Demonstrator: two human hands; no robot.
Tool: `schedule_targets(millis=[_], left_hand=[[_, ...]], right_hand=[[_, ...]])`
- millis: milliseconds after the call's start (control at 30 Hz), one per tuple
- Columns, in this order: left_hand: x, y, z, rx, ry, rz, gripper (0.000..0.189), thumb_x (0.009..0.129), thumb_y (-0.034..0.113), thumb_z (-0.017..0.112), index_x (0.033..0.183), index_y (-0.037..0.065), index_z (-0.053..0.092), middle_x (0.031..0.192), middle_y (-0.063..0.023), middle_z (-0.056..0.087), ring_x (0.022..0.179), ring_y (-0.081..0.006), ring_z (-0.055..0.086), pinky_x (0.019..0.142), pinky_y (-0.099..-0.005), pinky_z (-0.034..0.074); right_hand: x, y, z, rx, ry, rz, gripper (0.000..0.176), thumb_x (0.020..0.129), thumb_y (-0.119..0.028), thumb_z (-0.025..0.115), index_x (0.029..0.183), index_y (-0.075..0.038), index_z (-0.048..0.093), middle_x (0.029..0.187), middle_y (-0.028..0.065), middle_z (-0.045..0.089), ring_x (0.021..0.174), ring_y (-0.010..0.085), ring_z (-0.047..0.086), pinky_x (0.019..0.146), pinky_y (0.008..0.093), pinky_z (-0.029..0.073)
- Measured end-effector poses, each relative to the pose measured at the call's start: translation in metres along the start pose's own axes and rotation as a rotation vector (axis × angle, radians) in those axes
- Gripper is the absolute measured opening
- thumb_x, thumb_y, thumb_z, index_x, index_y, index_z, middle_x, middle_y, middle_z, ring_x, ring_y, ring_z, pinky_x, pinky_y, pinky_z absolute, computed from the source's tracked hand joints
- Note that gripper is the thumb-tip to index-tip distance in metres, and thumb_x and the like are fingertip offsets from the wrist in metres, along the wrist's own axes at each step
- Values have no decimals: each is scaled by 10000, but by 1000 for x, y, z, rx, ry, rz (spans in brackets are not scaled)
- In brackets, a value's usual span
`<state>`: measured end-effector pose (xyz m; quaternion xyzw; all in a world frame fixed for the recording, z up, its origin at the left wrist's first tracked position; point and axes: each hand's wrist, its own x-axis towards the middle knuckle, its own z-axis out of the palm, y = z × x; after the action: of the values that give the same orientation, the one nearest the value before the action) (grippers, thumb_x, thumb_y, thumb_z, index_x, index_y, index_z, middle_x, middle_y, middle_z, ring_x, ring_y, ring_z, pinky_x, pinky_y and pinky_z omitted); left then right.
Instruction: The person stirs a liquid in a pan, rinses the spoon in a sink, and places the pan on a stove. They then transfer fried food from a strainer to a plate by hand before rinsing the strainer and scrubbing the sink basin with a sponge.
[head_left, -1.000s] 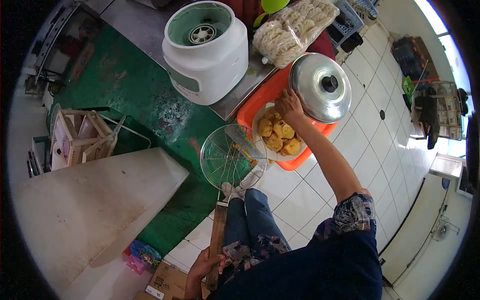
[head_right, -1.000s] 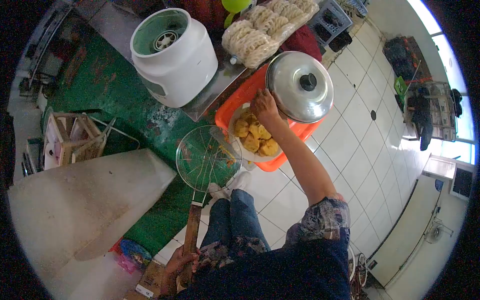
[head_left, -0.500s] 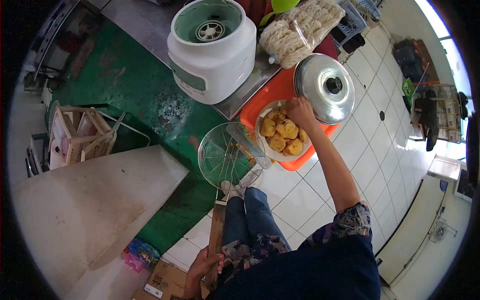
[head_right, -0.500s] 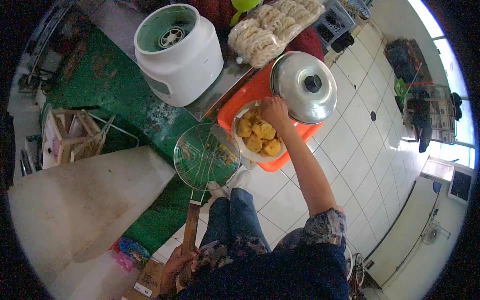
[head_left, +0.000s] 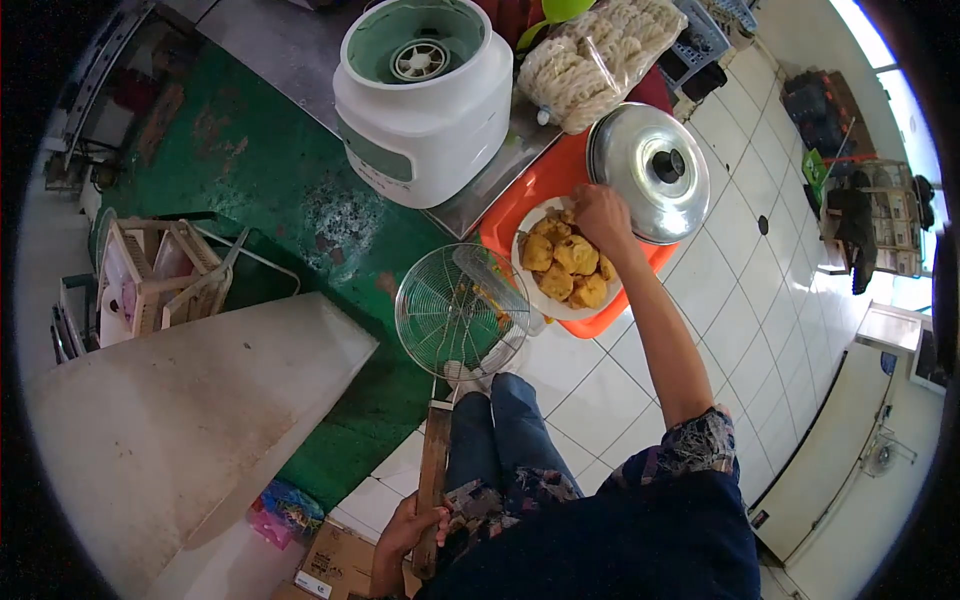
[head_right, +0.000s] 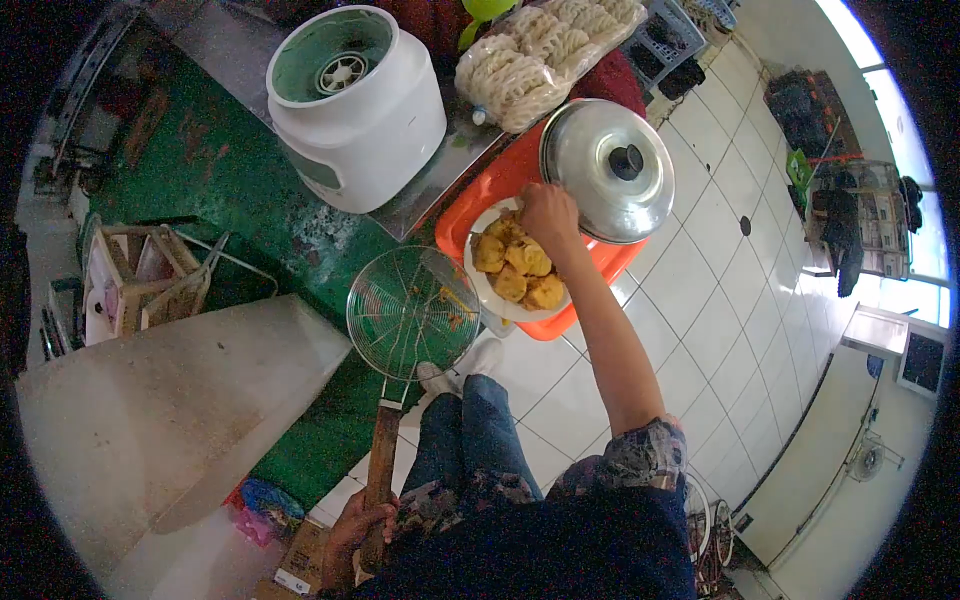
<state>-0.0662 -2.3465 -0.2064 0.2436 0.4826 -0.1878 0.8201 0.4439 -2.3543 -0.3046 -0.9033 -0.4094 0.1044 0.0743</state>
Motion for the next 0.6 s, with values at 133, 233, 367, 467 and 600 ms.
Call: schedule_targets(millis=[133, 233, 367, 467, 600], left_hand=[[-1, -5, -8, -16, -45, 27, 230, 847, 102, 584, 1009, -15, 470, 664, -72, 529, 517, -156, 529, 465, -301, 463], [-11, -10, -13, -59, -71, 47, 227, 852, 108, 581, 1010, -14, 472, 661, -74, 529, 517, -156, 531, 463, -301, 462], [-32, -22, -25, -114, -98, 131, 217, 858, 107, 571, 1010, -14, 475, 646, -71, 517, 506, -156, 520, 458, -297, 456], [-55, -20, -32, -181, -91, 171, 208, 862, 107, 558, 1008, -17, 478, 641, -69, 507, 491, -157, 507, 449, -296, 450], [-67, -16, -51, -249, -111, 310, 210, 869, 124, 548, 1004, -23, 479, 665, -70, 505, 499, -156, 507, 435, -300, 442]], right_hand=[[-41, -19, -36, 360, 310, 118, 192, 814, -207, 600, 911, -43, 626, 879, 178, 622, 825, 345, 595, 719, 431, 462], [-105, -42, -36, 551, 336, 196, 169, 831, -151, 583, 962, -50, 615, 838, 166, 615, 790, 327, 602, 667, 390, 467], [-195, -72, -11, 521, -62, 307, 178, 838, -191, 592, 956, -64, 636, 797, 153, 606, 702, 293, 597, 606, 385, 449], [-252, -97, 23, 617, -99, 87, 149, 833, -148, 567, 928, -62, 644, 855, 151, 623, 750, 318, 607, 671, 395, 475], [-293, -150, 22, 557, -401, -34, 193, 828, -184, 561, 970, -74, 629, 868, 143, 620, 823, 312, 617, 722, 417, 496]])
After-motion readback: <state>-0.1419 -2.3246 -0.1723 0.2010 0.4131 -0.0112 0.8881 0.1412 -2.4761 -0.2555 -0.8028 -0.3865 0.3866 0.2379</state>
